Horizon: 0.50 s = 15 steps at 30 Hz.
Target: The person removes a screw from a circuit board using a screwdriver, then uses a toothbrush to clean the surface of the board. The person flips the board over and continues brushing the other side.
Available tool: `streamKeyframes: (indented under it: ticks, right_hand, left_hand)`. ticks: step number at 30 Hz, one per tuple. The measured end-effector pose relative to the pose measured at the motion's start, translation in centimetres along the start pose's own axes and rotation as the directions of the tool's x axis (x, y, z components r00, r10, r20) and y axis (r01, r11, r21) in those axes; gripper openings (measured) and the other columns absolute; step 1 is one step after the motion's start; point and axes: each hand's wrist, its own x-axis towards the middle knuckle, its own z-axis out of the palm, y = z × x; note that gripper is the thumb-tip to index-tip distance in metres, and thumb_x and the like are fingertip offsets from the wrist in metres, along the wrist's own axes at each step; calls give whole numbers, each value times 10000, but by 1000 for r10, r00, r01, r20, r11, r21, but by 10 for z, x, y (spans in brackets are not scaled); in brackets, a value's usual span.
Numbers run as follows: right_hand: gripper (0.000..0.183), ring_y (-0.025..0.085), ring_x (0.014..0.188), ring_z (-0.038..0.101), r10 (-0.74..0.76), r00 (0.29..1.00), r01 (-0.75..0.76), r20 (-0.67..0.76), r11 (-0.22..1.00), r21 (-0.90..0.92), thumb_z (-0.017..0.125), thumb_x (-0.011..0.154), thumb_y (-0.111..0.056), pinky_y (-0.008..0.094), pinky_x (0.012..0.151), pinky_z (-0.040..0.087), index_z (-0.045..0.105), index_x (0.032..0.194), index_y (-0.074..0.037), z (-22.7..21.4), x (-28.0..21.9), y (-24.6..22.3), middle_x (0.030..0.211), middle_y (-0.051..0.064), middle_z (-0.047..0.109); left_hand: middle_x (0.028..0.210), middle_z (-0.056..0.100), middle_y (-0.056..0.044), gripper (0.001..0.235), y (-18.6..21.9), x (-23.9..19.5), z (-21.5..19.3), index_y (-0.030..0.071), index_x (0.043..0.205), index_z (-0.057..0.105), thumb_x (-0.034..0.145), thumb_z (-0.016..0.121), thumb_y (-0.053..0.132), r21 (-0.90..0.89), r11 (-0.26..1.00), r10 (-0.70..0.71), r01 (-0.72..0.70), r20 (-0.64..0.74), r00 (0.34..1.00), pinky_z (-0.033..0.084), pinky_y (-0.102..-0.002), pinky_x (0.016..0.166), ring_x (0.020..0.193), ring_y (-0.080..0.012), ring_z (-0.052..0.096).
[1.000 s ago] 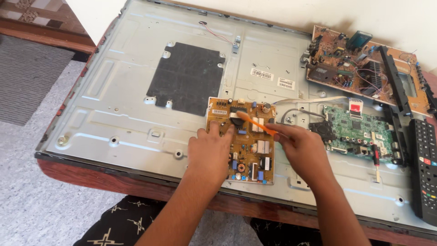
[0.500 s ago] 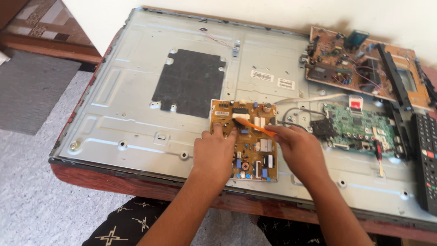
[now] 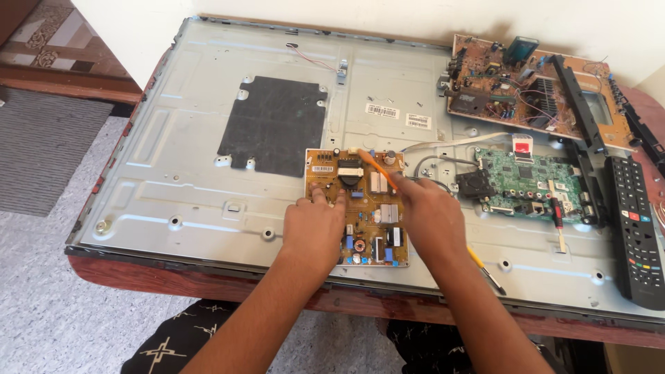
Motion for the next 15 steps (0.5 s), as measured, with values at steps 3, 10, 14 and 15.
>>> streamKeyframes:
  ticks: [3, 10, 14, 15]
  right_hand:
    - [361, 338, 679, 679, 37, 998, -35, 55, 999, -35, 559, 982, -138, 468, 621, 539, 714, 1295, -230, 2, -3, 0, 822, 128, 664]
    - [381, 328, 688, 689, -19, 1000, 20, 14, 999, -32, 584, 934, -123, 467, 611, 543, 715, 1278, -221, 1, -1, 2, 812, 116, 679]
    - [431, 319, 649, 688, 62, 992, -56, 111, 997, -58, 550, 957, -82, 451, 597, 556, 690, 1323, -261, 4, -6, 1, 842, 119, 676]
    - [432, 320, 658, 688, 27, 997, -23, 72, 998, -54, 555, 951, -77, 451, 605, 554, 698, 1320, -252, 6, -9, -2, 845, 116, 679]
  left_hand:
    - [1488, 439, -325, 848, 0, 1, 2, 127, 1547, 402, 789, 778, 168, 10, 1000, 13, -13, 1, 1000, 559, -379, 821, 1050, -323, 665]
    - [1506, 397, -338, 859, 1, 2, -3, 128, 1561, 360, 805, 766, 165, 35, 999, 8, -10, 73, 997, 553, -375, 837, 1064, -322, 657]
    - [1501, 416, -327, 870, 0, 0, -3, 127, 1567, 363, 800, 771, 168, 23, 1000, 11, -13, 54, 998, 554, -380, 850, 1087, -320, 653]
    - [1500, 423, -322, 863, 0, 0, -4, 130, 1568, 366, 806, 768, 171, 16, 1000, 8, -9, 50, 999, 556, -383, 850, 1087, -319, 655]
